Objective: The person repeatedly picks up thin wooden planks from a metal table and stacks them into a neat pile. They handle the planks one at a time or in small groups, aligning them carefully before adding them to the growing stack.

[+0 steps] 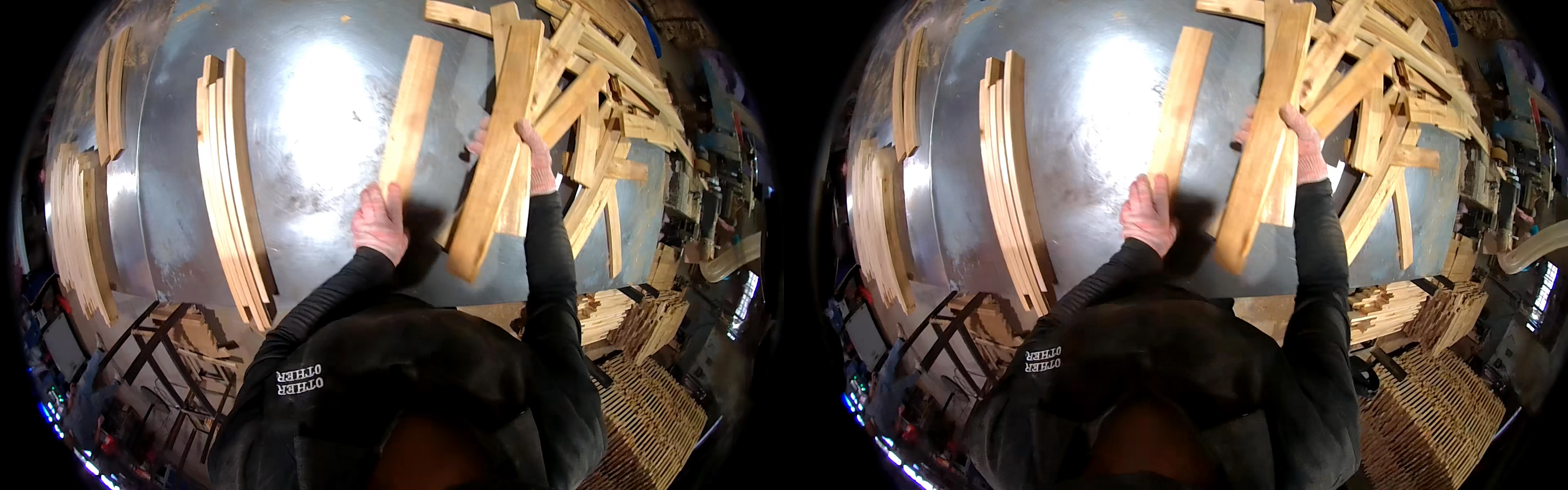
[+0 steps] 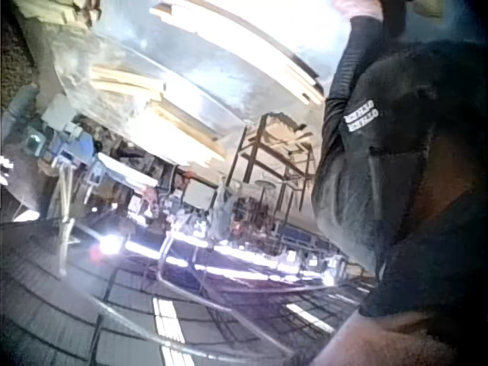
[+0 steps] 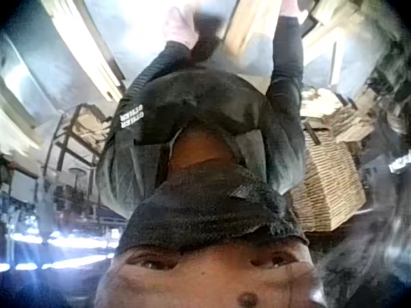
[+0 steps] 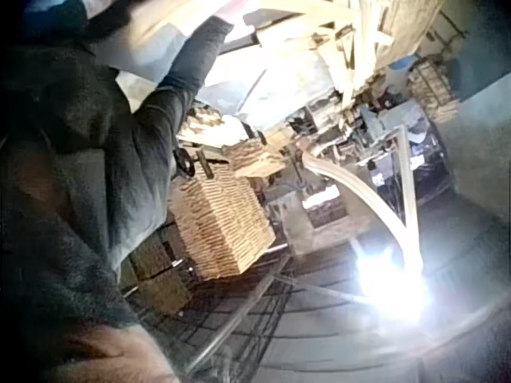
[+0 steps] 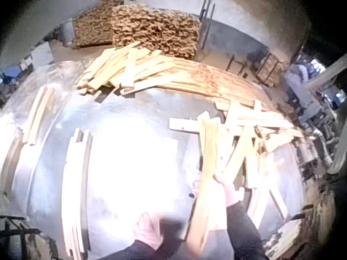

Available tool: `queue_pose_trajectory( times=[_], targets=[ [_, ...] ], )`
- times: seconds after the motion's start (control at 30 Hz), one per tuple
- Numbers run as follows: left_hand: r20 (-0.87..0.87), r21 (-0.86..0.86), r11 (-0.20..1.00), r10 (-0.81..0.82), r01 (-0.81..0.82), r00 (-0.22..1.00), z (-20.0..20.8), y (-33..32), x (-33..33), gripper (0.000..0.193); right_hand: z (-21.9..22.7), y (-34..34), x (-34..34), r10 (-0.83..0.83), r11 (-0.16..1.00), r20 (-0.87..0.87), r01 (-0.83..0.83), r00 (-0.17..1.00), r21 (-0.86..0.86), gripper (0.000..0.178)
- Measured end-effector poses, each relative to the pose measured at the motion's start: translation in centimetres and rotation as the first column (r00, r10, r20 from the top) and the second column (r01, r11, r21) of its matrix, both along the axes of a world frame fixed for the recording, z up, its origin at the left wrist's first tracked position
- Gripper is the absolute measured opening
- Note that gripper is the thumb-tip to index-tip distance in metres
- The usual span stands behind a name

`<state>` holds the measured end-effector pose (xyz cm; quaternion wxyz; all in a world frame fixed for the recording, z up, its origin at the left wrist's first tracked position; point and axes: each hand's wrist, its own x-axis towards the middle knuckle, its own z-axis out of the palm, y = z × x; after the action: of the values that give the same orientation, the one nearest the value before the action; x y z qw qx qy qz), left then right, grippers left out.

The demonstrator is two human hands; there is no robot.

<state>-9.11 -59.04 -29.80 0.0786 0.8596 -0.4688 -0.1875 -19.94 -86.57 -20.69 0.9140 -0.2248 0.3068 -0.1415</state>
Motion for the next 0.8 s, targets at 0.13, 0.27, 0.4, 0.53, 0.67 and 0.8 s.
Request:
queue_pose_trajectory(
  times=[0.13, 0.27, 0.4, 0.53, 0.67, 0.8],
  targets=[
    [-0.637, -0.192, 0.893, 0.202, -0.407, 0.744, 3.8, -0.8, 2.6, 0.072, -3.2, -0.9, -1.4, -0.031, 0.997, 0.243, 0.011, 0.969, 0.082, 0.067],
    [-0.699, 0.365, 0.679, -0.252, -0.637, -0.669, 5.4, -1.5, 5.4, 0.078, -1.0, 0.4, 0.9, 0.041, 0.995, 0.025, -0.039, 0.999, -0.090, 0.053],
    [-0.460, 0.281, 0.744, -0.451, -0.607, -0.765, 7.5, -0.2, 3.4, 0.092, -4.1, 1.0, 4.1, 0.082, 0.967, -0.091, -0.102, 0.992, -0.234, 0.037],
    [-0.555, 0.297, 0.715, -0.410, -0.633, -0.724, 5.1, 2.0, 1.3, 0.080, -4.8, 3.7, 5.4, 0.080, 0.957, -0.101, -0.105, 0.992, -0.272, 0.035],
    [-0.969, -0.199, 0.723, -0.045, -0.661, 0.243, 4.2, 1.5, -0.9, 0.093, -13.1, 4.4, 6.0, 0.124, 0.675, -0.194, -0.227, 0.973, -0.702, 0.048],
    [-0.987, -0.156, 0.603, -0.058, -0.782, 0.153, 1.0, 3.5, -0.5, 0.072, -9.2, 7.7, 5.8, 0.207, 0.967, 0.191, -0.230, 0.960, 0.110, 0.047]
  ],
)
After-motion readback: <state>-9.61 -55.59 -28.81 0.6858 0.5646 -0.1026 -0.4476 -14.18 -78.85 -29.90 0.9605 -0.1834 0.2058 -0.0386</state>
